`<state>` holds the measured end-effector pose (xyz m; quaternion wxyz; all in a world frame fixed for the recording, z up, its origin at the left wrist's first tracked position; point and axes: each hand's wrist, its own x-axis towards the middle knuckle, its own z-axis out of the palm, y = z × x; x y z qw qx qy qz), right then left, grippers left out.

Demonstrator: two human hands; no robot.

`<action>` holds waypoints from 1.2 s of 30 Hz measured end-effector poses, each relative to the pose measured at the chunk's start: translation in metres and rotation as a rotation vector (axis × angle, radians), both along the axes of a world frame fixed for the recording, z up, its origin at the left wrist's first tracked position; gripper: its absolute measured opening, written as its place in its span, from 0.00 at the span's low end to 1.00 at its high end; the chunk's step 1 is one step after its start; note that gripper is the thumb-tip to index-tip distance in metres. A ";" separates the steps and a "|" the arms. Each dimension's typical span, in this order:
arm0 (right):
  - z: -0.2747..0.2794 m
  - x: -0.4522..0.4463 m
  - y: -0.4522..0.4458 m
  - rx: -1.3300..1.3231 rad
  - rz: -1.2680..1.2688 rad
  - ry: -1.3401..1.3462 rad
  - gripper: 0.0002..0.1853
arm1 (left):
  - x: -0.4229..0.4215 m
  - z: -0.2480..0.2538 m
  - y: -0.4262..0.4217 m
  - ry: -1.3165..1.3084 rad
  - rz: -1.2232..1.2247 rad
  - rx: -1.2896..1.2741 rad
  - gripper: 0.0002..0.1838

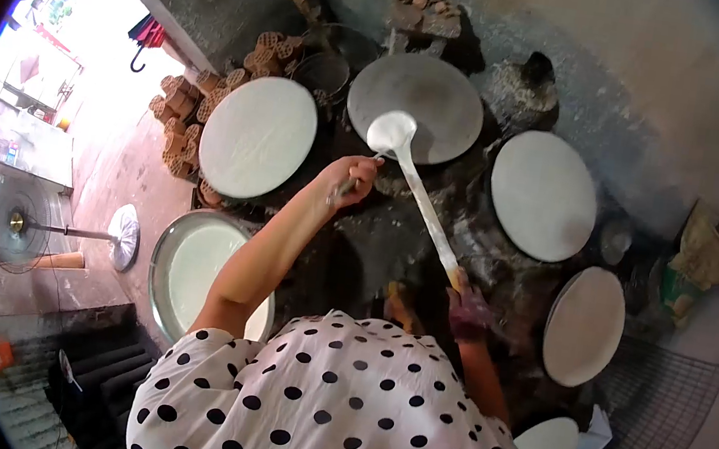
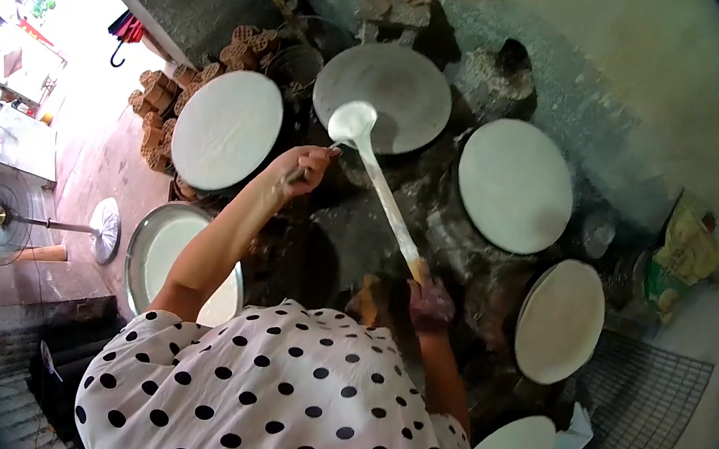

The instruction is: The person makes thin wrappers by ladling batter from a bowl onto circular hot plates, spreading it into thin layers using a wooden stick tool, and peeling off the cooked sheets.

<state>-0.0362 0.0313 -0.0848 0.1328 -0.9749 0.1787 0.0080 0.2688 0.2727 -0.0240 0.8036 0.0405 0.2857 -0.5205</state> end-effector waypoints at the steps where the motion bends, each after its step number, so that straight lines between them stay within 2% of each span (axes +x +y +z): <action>1: -0.016 -0.008 -0.029 -0.306 0.112 0.031 0.14 | 0.003 0.021 -0.017 -0.446 -0.092 0.258 0.09; 2: -0.017 -0.005 -0.060 -0.294 0.120 0.038 0.14 | 0.004 0.036 -0.029 -0.879 -0.192 0.527 0.09; 3: -0.017 0.001 -0.086 -0.438 0.203 -0.144 0.13 | 0.010 0.043 -0.040 -1.032 -0.259 0.675 0.11; 4: -0.012 0.015 -0.101 -0.584 0.284 -0.332 0.13 | 0.021 0.043 -0.053 -1.032 -0.260 0.683 0.11; 5: -0.010 0.035 -0.114 -0.578 0.288 -0.331 0.13 | 0.033 0.041 -0.071 -1.066 -0.275 0.706 0.12; 7: 0.014 0.091 -0.133 -0.387 0.218 -0.544 0.15 | 0.061 0.035 -0.108 -1.083 -0.312 0.751 0.13; 8: 0.031 0.117 -0.126 -0.163 0.020 -0.465 0.17 | 0.075 0.028 -0.127 -0.953 -0.288 0.730 0.11; 9: 0.042 0.142 -0.120 0.061 -0.178 -0.380 0.20 | 0.089 0.017 -0.145 -0.957 -0.314 0.744 0.10; 10: 0.034 0.162 -0.129 0.060 -0.186 -0.377 0.20 | 0.102 0.004 -0.160 -0.957 -0.343 0.760 0.08; 12: 0.007 0.185 -0.136 -0.037 -0.107 -0.162 0.24 | 0.118 -0.017 -0.182 -0.950 -0.349 0.762 0.09; 14: 0.000 0.184 -0.132 0.022 -0.133 -0.152 0.25 | 0.136 -0.046 -0.190 -0.943 -0.350 0.763 0.11; 16: -0.010 0.188 -0.122 0.075 -0.162 -0.160 0.25 | 0.156 -0.074 -0.193 -1.103 -0.374 0.926 0.13; 17: -0.024 0.187 -0.113 0.216 -0.232 -0.355 0.24 | 0.163 -0.080 -0.192 -1.107 -0.382 0.918 0.13; 18: -0.036 0.191 -0.105 0.352 -0.298 -0.557 0.23 | 0.172 -0.080 -0.189 -1.252 -0.445 1.056 0.13; 19: -0.028 0.207 -0.092 0.424 -0.338 -0.496 0.22 | 0.180 -0.082 -0.186 -1.396 -0.506 1.195 0.14; 20: -0.020 0.222 -0.079 0.492 -0.381 -0.433 0.22 | 0.188 -0.085 -0.182 -1.398 -0.513 1.188 0.14; 22: -0.062 0.268 -0.059 0.454 -0.473 -0.196 0.22 | 0.207 -0.091 -0.167 -1.729 -0.726 1.474 0.17; 23: -0.104 0.296 -0.057 0.599 -0.534 -0.251 0.24 | 0.211 -0.083 -0.157 -1.727 -0.729 1.477 0.17; 25: -0.067 0.330 -0.039 0.480 -0.572 -0.127 0.25 | 0.215 -0.059 -0.132 -1.917 -0.842 1.714 0.20; 26: -0.063 0.326 -0.034 0.487 -0.582 -0.121 0.25 | 0.216 -0.061 -0.115 -1.949 -0.676 1.793 0.20; 28: -0.057 0.322 -0.040 0.793 -0.544 -0.281 0.25 | 0.217 -0.045 -0.083 -1.917 -0.394 1.843 0.21; 29: -0.075 0.312 -0.037 0.794 -0.595 -0.356 0.25 | 0.210 -0.029 -0.066 -1.848 -0.293 1.820 0.22; 30: -0.067 0.297 -0.021 0.716 -0.603 -0.485 0.26 | 0.204 -0.024 -0.049 -1.875 -0.107 1.765 0.24; 32: -0.087 0.281 0.008 0.548 -0.714 -0.351 0.28 | 0.185 -0.015 -0.027 -1.700 0.032 1.722 0.25; 33: -0.145 0.290 0.013 0.380 -0.718 -0.252 0.28 | 0.181 -0.023 -0.017 -1.687 0.033 1.721 0.25; 34: -0.128 0.305 0.015 0.375 -0.709 -0.247 0.28 | 0.179 -0.036 -0.008 -1.752 0.104 1.691 0.24; 35: -0.111 0.325 0.017 0.506 -0.685 -0.233 0.28 | 0.178 -0.047 0.002 -1.818 0.177 1.662 0.24; 36: -0.096 0.346 0.019 0.640 -0.662 -0.217 0.28 | 0.175 -0.047 0.010 -1.665 0.032 1.454 0.23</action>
